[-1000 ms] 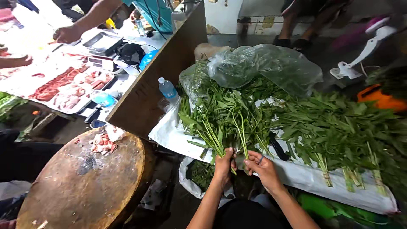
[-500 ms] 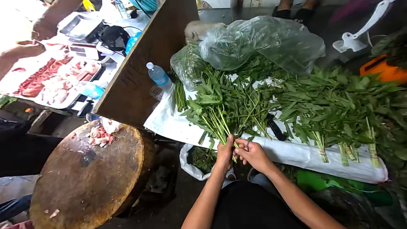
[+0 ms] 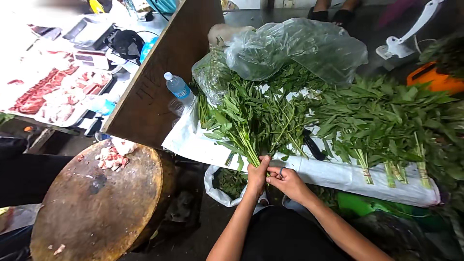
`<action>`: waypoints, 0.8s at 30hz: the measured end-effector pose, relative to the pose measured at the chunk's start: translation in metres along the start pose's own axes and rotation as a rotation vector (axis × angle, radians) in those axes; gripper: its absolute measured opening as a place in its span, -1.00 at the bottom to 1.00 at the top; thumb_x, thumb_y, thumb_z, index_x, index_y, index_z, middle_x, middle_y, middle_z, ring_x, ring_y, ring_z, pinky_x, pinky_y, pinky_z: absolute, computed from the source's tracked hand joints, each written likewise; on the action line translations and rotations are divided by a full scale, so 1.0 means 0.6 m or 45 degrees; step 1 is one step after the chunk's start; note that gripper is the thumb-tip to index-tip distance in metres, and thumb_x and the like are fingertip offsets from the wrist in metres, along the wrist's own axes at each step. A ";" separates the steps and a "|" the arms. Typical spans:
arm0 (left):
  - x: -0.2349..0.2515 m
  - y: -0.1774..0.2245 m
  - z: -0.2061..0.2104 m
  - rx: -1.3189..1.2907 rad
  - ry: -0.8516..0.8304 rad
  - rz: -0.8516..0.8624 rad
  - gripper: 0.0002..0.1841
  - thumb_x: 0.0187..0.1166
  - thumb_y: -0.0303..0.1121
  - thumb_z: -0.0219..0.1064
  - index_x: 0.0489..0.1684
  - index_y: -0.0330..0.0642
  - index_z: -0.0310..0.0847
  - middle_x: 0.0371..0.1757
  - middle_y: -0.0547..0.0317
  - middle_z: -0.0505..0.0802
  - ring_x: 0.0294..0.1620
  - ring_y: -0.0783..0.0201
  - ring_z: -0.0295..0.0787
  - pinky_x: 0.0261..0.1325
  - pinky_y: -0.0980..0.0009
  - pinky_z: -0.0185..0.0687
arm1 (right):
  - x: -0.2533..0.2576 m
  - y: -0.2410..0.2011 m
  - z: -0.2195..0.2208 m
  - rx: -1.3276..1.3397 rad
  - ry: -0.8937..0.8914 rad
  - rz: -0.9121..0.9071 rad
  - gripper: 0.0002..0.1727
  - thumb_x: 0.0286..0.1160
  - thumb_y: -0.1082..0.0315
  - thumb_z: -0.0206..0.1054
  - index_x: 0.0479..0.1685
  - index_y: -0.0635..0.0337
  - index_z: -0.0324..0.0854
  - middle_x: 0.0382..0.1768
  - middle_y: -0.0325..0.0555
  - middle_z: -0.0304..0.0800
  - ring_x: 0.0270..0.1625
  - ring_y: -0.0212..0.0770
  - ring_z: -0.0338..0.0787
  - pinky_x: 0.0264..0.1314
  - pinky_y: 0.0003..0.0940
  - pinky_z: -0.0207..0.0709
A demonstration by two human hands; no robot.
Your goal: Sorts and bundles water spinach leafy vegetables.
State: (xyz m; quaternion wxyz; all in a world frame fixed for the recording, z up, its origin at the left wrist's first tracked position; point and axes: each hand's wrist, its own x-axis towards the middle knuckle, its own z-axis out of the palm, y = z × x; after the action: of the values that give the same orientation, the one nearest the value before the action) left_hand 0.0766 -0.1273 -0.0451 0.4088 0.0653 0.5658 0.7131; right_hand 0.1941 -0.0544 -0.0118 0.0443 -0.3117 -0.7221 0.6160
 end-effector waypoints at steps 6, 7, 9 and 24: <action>-0.005 0.013 0.005 0.100 0.057 0.116 -0.79 0.69 -0.34 0.27 -0.24 -0.30 0.72 -0.47 0.21 0.78 -0.49 0.43 0.67 -0.32 0.47 0.66 | -0.007 0.006 0.017 -0.006 0.073 -0.093 -0.57 0.50 0.29 0.41 0.30 0.30 0.72 -0.10 -0.08 0.85 -0.17 -0.43 0.78 0.01 -0.52 0.68; -0.005 0.016 0.005 0.117 0.065 0.124 -0.79 0.70 -0.35 0.26 -0.23 -0.31 0.71 -0.44 0.18 0.80 -0.46 0.42 0.70 -0.30 0.45 0.68 | -0.007 0.005 0.020 0.007 0.081 -0.109 -0.58 0.49 0.30 0.41 0.29 0.31 0.72 -0.09 -0.06 0.86 -0.14 -0.42 0.79 0.04 -0.51 0.68; -0.003 0.021 0.004 0.143 0.092 0.141 -0.77 0.72 -0.35 0.23 -0.21 -0.33 0.72 -0.42 0.16 0.82 -0.46 0.40 0.71 -0.31 0.44 0.68 | -0.003 0.008 0.025 0.054 0.087 -0.176 -0.60 0.50 0.30 0.41 0.27 0.32 0.73 -0.04 -0.02 0.85 -0.07 -0.38 0.80 0.09 -0.48 0.69; -0.004 0.040 0.051 -0.338 -0.018 0.067 -0.69 0.86 -0.27 0.03 -0.24 -0.26 0.56 -0.78 0.32 0.43 -0.84 0.44 0.32 -0.74 0.51 0.35 | 0.101 -0.048 0.056 1.448 0.342 0.438 -0.39 0.88 -0.10 -0.20 -0.26 0.09 0.66 -0.75 -0.30 0.45 -0.78 -0.41 0.39 -0.71 -0.51 0.35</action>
State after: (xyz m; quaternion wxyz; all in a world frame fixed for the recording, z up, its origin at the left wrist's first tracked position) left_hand 0.0832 -0.1066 -0.0129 0.3990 0.0304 0.4618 0.7916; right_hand 0.1191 -0.0541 -0.0125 0.1944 -0.4262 -0.2072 0.8589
